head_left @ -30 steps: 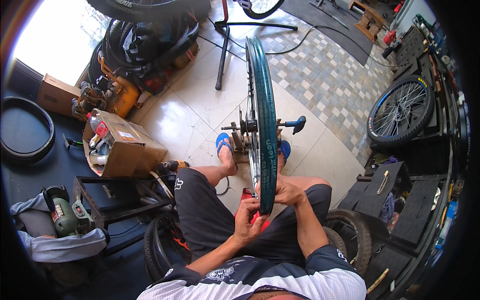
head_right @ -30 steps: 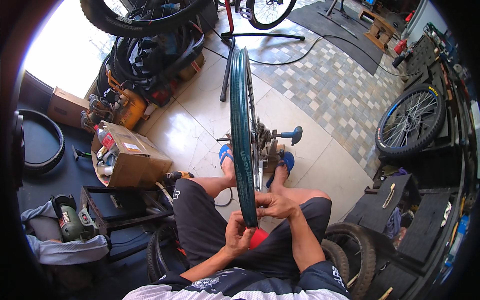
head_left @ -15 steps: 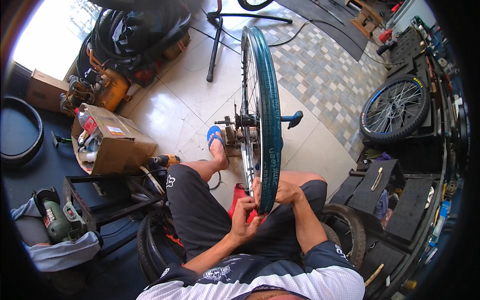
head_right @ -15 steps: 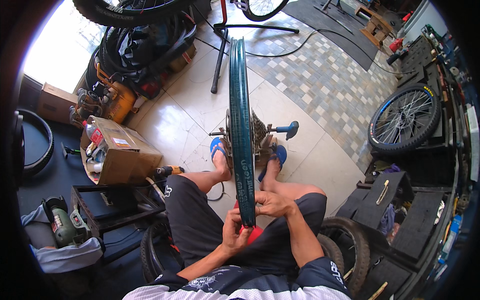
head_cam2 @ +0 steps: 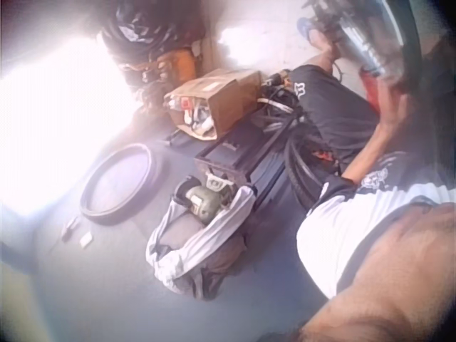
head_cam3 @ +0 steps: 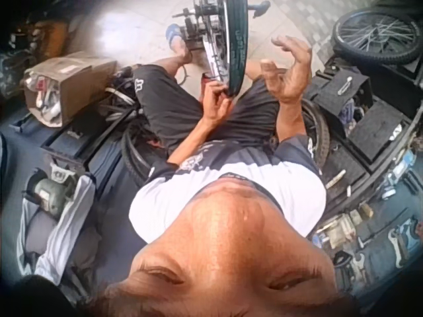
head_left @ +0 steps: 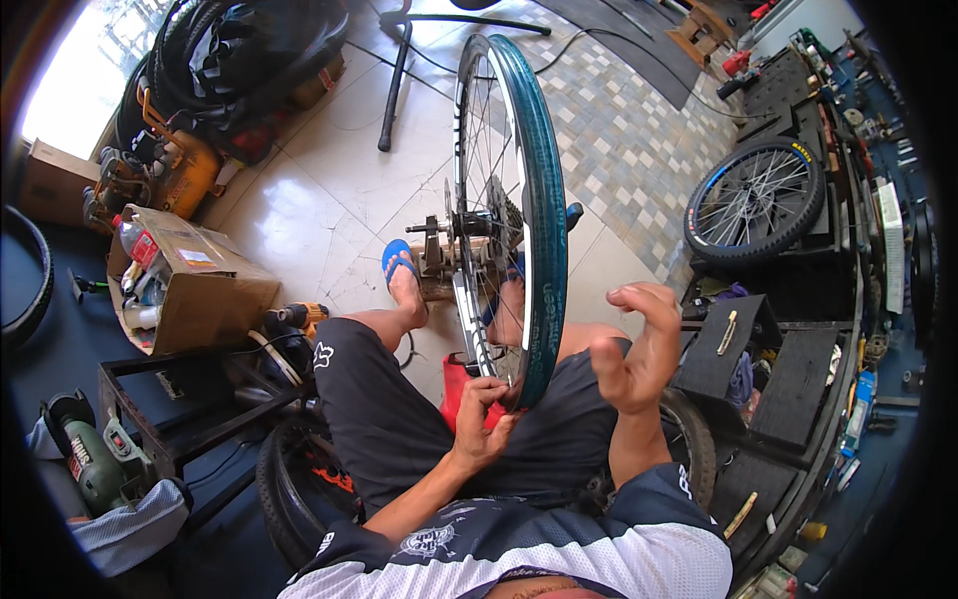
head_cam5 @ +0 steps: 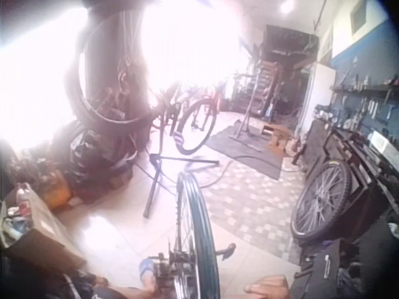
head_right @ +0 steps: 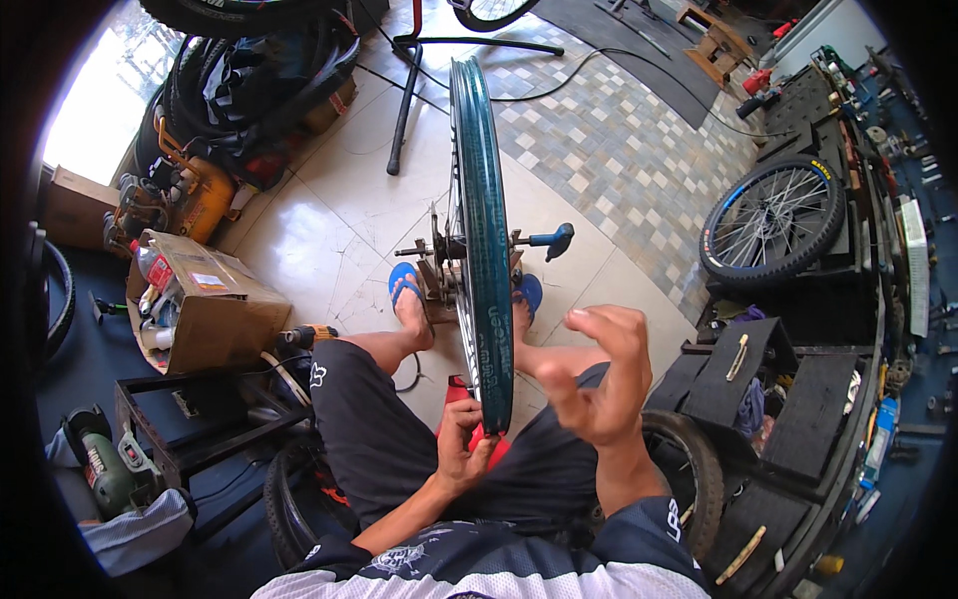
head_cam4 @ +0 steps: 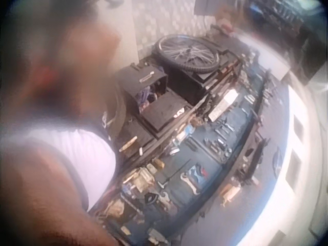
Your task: The person removes a bicycle tire from the rim, cleans the rim with a cloth, and then uses scissors to cut a strip of tape. They apply the tape to the rim and continue to adjust the tire and rim by hand.
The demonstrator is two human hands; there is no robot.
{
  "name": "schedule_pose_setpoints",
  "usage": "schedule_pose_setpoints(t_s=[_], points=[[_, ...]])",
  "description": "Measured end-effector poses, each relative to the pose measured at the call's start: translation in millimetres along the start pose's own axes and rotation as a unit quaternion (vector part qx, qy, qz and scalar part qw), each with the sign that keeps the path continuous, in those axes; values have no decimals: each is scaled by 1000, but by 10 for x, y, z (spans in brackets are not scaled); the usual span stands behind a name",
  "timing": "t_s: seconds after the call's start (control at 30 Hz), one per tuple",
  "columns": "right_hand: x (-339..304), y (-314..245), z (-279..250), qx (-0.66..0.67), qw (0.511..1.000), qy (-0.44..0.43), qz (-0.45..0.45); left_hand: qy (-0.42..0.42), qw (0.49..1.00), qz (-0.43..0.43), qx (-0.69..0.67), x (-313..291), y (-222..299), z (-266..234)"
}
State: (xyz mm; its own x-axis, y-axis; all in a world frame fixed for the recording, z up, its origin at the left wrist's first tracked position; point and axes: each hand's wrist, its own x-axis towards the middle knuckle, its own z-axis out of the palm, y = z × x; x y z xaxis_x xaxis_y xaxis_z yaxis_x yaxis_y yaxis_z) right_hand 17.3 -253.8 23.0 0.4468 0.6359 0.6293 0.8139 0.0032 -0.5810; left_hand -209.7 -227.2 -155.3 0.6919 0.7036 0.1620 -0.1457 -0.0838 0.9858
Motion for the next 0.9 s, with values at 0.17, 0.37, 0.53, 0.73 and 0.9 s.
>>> schedule_pose_setpoints(t_s=[0.17,0.37,0.53,0.73,0.9], points=[[212,-414,-17,-175,973,-64,-138,0,999,26,39,62,68,-24],[378,-447,154,-274,944,-98,-158,2,1000,5,3,6,-19,17],[338,-611,210,-295,941,-104,-131,5,999,25,26,57,76,3],[248,-703,196,-312,935,-124,-113,8,997,49,53,179,283,-16],[220,-740,190,-306,939,-127,-97,10,997,59,57,233,372,-36]])
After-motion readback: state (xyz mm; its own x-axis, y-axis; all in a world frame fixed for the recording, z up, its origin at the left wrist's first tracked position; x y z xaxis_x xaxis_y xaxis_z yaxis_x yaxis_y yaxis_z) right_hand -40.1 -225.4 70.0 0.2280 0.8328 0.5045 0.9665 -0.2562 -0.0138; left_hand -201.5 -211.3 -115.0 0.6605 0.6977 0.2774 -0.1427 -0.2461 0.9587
